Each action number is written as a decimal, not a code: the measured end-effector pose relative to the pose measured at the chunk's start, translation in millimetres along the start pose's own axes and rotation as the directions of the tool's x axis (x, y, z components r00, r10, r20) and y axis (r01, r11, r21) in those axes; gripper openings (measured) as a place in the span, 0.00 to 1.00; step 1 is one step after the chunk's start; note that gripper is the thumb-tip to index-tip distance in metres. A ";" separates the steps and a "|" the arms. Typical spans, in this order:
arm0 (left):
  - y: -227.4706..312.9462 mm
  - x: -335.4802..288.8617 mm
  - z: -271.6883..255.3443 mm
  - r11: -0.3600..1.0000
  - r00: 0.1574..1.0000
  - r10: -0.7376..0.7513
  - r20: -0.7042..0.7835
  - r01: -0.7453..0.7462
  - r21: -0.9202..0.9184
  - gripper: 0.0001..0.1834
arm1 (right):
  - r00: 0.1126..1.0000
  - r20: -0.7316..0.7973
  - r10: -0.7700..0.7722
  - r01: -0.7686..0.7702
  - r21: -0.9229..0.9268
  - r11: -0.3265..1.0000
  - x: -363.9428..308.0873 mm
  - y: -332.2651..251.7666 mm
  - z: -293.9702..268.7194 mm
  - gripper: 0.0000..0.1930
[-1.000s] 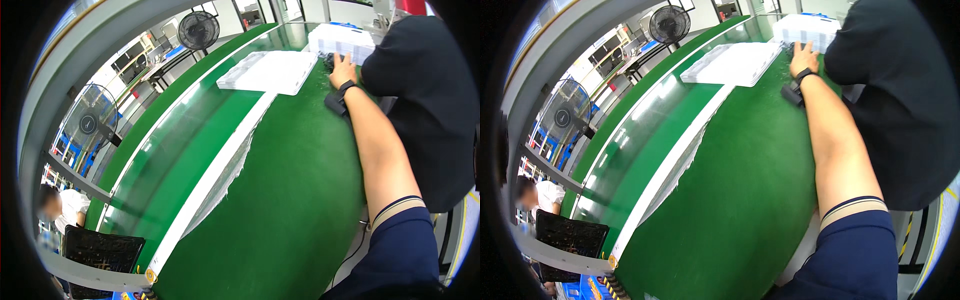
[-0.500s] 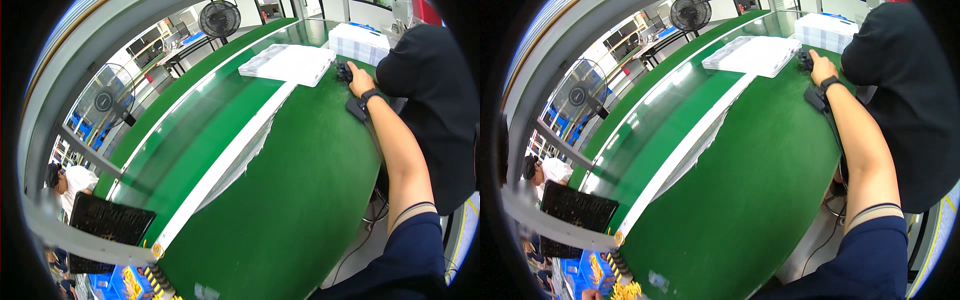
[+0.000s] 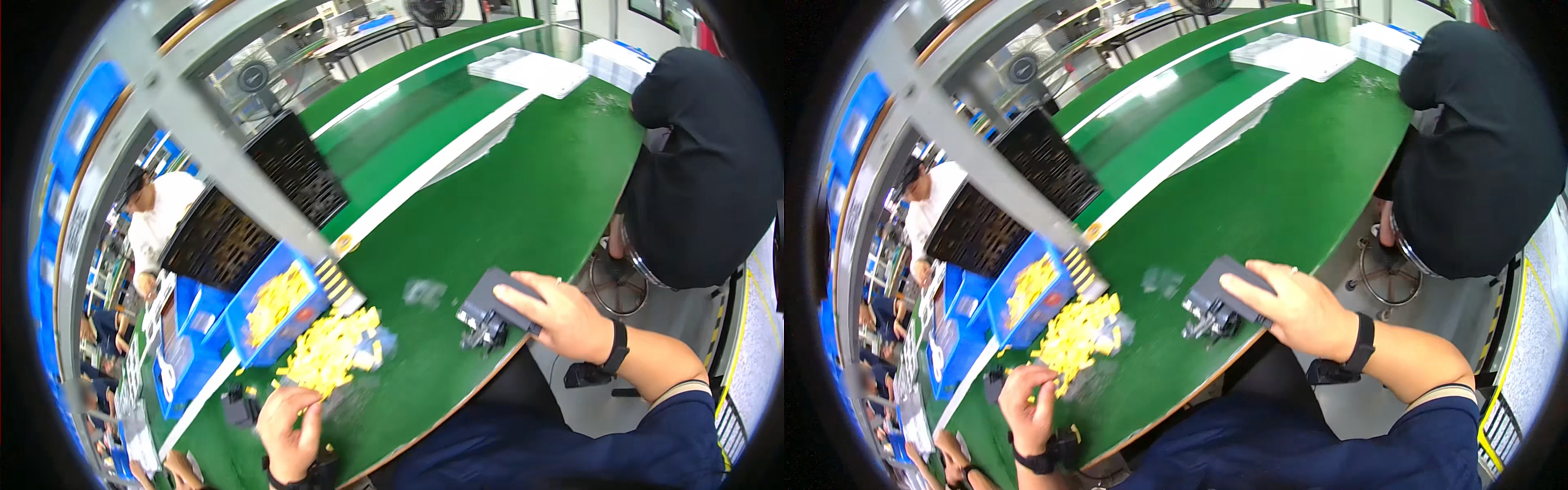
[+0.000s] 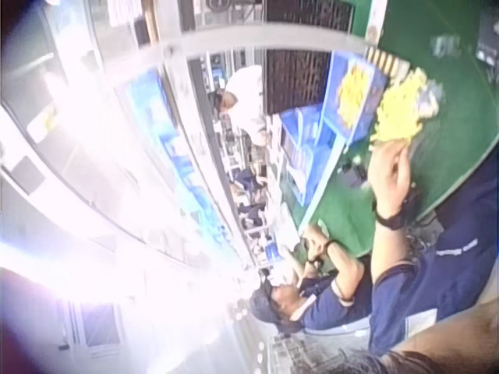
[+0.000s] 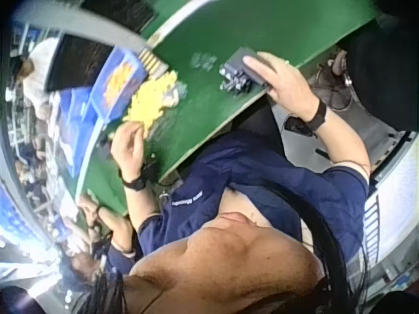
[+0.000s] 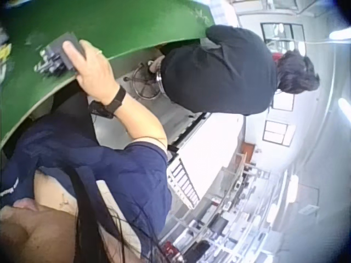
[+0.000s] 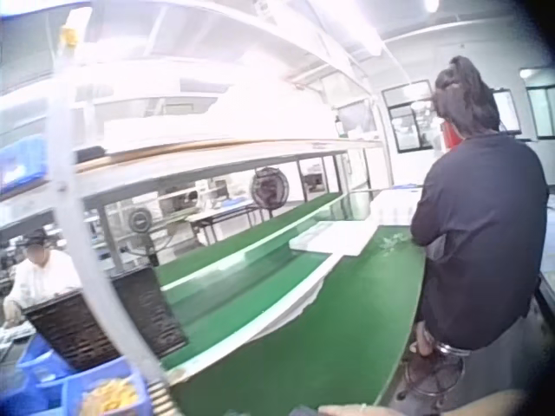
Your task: Assembling small yellow components and striped stickers onto black plastic parts at an assembly workbench.
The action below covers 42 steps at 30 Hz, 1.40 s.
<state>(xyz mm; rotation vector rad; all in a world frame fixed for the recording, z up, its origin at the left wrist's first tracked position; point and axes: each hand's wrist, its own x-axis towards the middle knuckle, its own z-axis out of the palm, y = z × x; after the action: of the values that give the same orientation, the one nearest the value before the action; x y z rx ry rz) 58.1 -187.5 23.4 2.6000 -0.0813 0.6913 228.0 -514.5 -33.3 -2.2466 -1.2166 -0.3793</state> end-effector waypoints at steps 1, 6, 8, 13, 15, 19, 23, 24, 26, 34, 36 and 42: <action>-3.2 -5.8 -3.8 1.000 1.000 0.011 0.018 -0.011 -0.014 0.06 | 0.999 0.027 -0.024 0.024 0.005 1.000 -0.4 -18.3 6.9 0.35; -17.1 -38.5 -17.5 0.993 0.999 -0.028 0.022 0.031 -0.116 0.05 | 0.970 0.141 -0.199 0.172 0.182 0.968 6.3 -85.8 32.9 0.36; -20.3 -51.1 -21.6 0.982 0.994 -0.103 0.042 0.108 -0.154 0.05 | 0.950 0.155 -0.272 0.239 0.203 0.949 11.9 -102.5 39.9 0.36; -22.0 -67.9 -20.1 0.992 0.957 -0.061 0.285 0.089 -0.089 0.27 | 0.910 0.262 -0.321 0.231 0.322 0.918 22.0 -133.9 52.7 0.36; -21.6 -72.2 -12.5 0.989 0.949 -0.068 0.308 0.104 -0.104 0.42 | 0.927 0.224 -0.302 0.196 0.397 0.896 32.6 -145.6 63.8 0.36; -35.4 -79.9 -2.9 0.894 0.951 -0.153 0.270 0.249 -0.372 0.52 | 0.887 0.406 -0.220 -0.160 0.717 0.679 64.1 -162.5 90.5 0.34; -55.5 -85.4 -3.5 0.731 0.956 -0.150 0.253 0.280 -0.623 0.50 | 0.829 0.511 -0.225 -0.452 0.851 0.266 82.1 -171.1 112.7 0.33; -58.2 -85.8 -3.3 0.654 0.930 -0.208 0.304 0.363 -0.664 0.49 | 0.837 0.512 -0.192 -0.350 0.771 0.532 81.9 -167.9 111.7 0.33; -58.9 -85.3 -1.4 0.586 0.891 -0.215 0.400 0.445 -0.677 0.51 | 0.919 0.330 -0.217 0.019 0.513 0.858 79.0 -161.7 108.5 0.35; -34.3 -76.6 17.3 0.854 0.950 -0.157 0.271 0.268 -0.447 0.66 | 0.915 0.234 0.329 -0.303 0.937 0.176 68.6 -193.1 143.3 0.19; -32.9 -76.9 18.0 0.837 0.947 -0.177 0.269 0.289 -0.464 0.66 | 0.912 0.194 0.361 -0.283 0.935 0.213 65.5 -196.2 148.9 0.17; -36.7 -73.8 2.3 0.829 0.929 -0.205 0.307 0.331 -0.450 0.60 | 0.888 0.322 0.327 -0.364 0.928 0.074 64.6 -197.2 138.0 0.18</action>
<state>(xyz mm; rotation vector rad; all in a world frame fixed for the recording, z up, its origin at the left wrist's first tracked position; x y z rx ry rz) 0.9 -159.7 -29.0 2.1216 0.0330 0.1993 97.0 -303.0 -47.7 -1.1861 -0.4978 0.5718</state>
